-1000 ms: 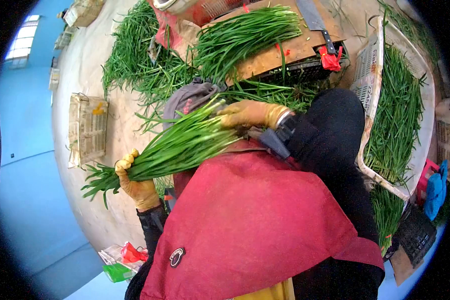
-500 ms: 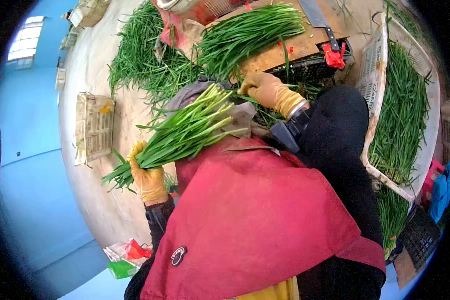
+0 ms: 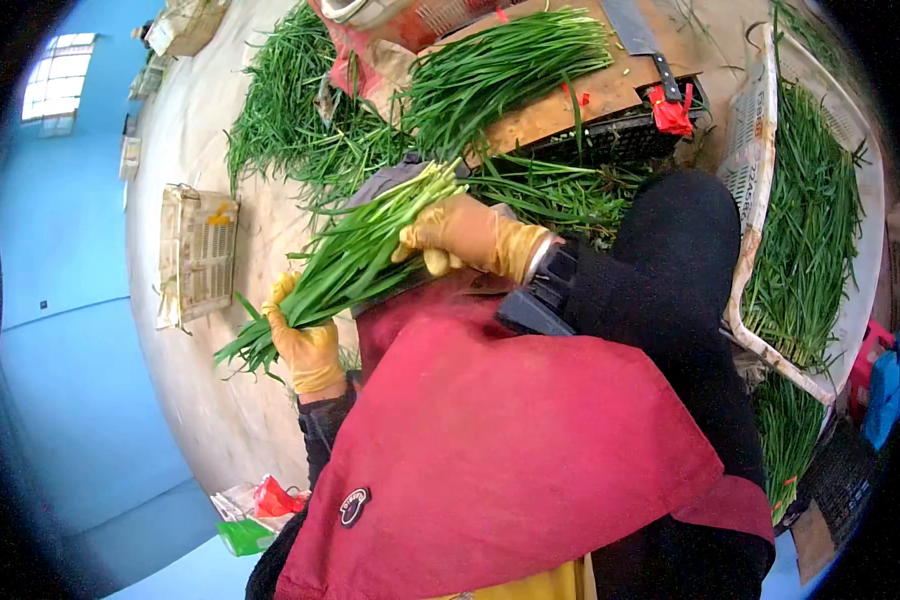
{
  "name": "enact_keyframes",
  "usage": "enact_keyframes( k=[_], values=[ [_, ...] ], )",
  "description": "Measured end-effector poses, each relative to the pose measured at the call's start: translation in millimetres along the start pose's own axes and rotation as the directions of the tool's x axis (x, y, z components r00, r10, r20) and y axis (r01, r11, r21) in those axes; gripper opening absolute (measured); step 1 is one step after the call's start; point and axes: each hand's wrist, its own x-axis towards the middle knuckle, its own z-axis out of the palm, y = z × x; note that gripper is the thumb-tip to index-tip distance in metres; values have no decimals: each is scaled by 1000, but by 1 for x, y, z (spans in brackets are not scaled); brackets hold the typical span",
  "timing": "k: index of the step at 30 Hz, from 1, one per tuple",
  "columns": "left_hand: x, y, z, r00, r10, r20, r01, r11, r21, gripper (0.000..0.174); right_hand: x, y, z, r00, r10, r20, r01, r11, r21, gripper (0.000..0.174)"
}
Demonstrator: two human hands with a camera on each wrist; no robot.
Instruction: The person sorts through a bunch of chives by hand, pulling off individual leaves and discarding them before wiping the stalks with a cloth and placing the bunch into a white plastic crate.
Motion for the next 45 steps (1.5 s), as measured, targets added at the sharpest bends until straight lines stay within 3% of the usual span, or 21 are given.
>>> enact_keyframes(
  k=[3,4,5,9,10,14,17,19,21,23,24,25,27,29,31,32,35,36,40,43,45],
  values=[
    [0,5,-1,999,1,-32,-2,999,-36,33,15,25,-17,975,-157,-158,175,978,110,20],
    [0,6,-1,999,-19,-30,17,998,-68,33,4,10,-26,982,-66,-177,112,958,262,19],
    [-1,7,-2,999,-41,-28,38,994,-100,33,1,8,-40,972,54,-227,11,961,277,21],
    [2,3,-6,998,-69,0,68,985,-160,32,-18,7,-38,987,132,-96,-115,981,159,23],
    [3,1,-5,998,-62,-3,61,987,-147,32,-18,11,-35,990,139,30,-142,943,300,27],
    [0,0,4,999,-31,-26,29,995,-99,32,5,27,2,998,44,-54,-21,929,370,26],
    [-5,3,16,999,-23,-45,20,997,-78,31,9,36,-4,1000,-8,-3,8,924,381,24],
    [-6,4,16,997,4,-73,-7,999,-47,30,-1,29,-18,995,41,-88,2,898,441,22],
    [-3,1,14,992,60,-115,-59,998,6,28,-5,40,-51,985,-5,-175,71,924,376,21],
    [-3,0,15,998,53,-44,-54,998,-38,27,-19,34,-74,976,-23,-216,45,994,98,20],
    [-4,-1,15,999,49,-7,-49,997,-58,26,-15,34,-81,966,-192,-175,164,973,-164,18],
    [-5,-2,15,999,47,27,-46,998,-38,27,-14,35,-82,934,-310,-180,220,892,-396,19],
    [-5,-2,15,994,38,99,-39,999,2,31,-11,27,-71,846,-523,-107,255,571,-780,20],
    [-7,-3,19,988,27,152,-28,1000,3,31,0,20,-50,792,-609,-37,284,422,-861,23],
    [-10,-1,25,988,44,150,-52,998,45,31,13,12,-32,907,-422,-17,162,385,-909,27],
    [-12,-2,29,990,64,122,-75,994,85,31,14,6,-22,944,-328,-37,93,372,-923,31],
    [-12,-2,31,988,113,104,-125,986,108,29,19,11,-6,973,-227,39,137,433,-891,29],
    [-12,-2,32,986,128,108,-139,985,98,28,21,17,-6,960,-275,52,171,429,-887,27],
    [-11,0,27,989,116,91,-125,987,102,30,21,28,-14,962,-250,-111,17,458,-889,19],
    [-7,1,18,990,98,98,-110,986,124,29,19,57,-47,915,-321,-244,-101,404,-909,22],
    [-7,2,18,992,87,93,-97,990,104,29,15,64,-75,944,-53,-326,-309,209,-928,23]
  ],
)
